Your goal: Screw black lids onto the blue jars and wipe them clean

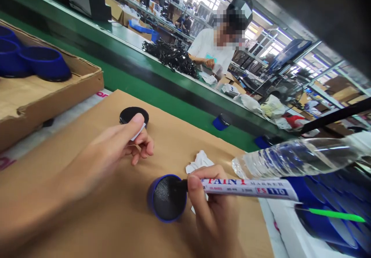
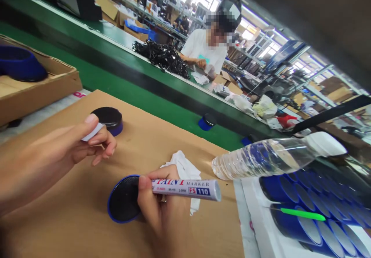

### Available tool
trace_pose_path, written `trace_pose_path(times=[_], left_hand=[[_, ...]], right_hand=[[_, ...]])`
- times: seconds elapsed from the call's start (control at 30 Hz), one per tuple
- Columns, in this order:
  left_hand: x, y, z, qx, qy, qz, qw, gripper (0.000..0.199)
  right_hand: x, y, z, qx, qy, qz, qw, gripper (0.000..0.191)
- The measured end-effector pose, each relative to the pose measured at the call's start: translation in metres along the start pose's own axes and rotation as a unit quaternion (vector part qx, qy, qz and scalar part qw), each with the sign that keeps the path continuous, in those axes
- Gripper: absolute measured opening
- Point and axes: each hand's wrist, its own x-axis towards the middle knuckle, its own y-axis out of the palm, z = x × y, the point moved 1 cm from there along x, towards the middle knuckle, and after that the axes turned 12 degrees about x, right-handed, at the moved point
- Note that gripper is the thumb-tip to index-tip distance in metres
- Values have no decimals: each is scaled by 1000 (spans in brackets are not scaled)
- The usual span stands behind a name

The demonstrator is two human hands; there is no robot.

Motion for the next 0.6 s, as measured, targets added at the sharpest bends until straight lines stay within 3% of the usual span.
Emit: trace_pose_path(times=[0.1,0.33,0.6], left_hand=[[-2,-2,-3,21,9,-8,1000,59],[-1,1,-4,23,31,-10,999,60],[-2,-3,3,45,89,1,995,66]], right_hand=[[-1,0,-1,-10,6,9,1000,25],[9,-7,-3,-52,-84,73,992,13],[-1,-8,-6,-40,-43,66,996,18]])
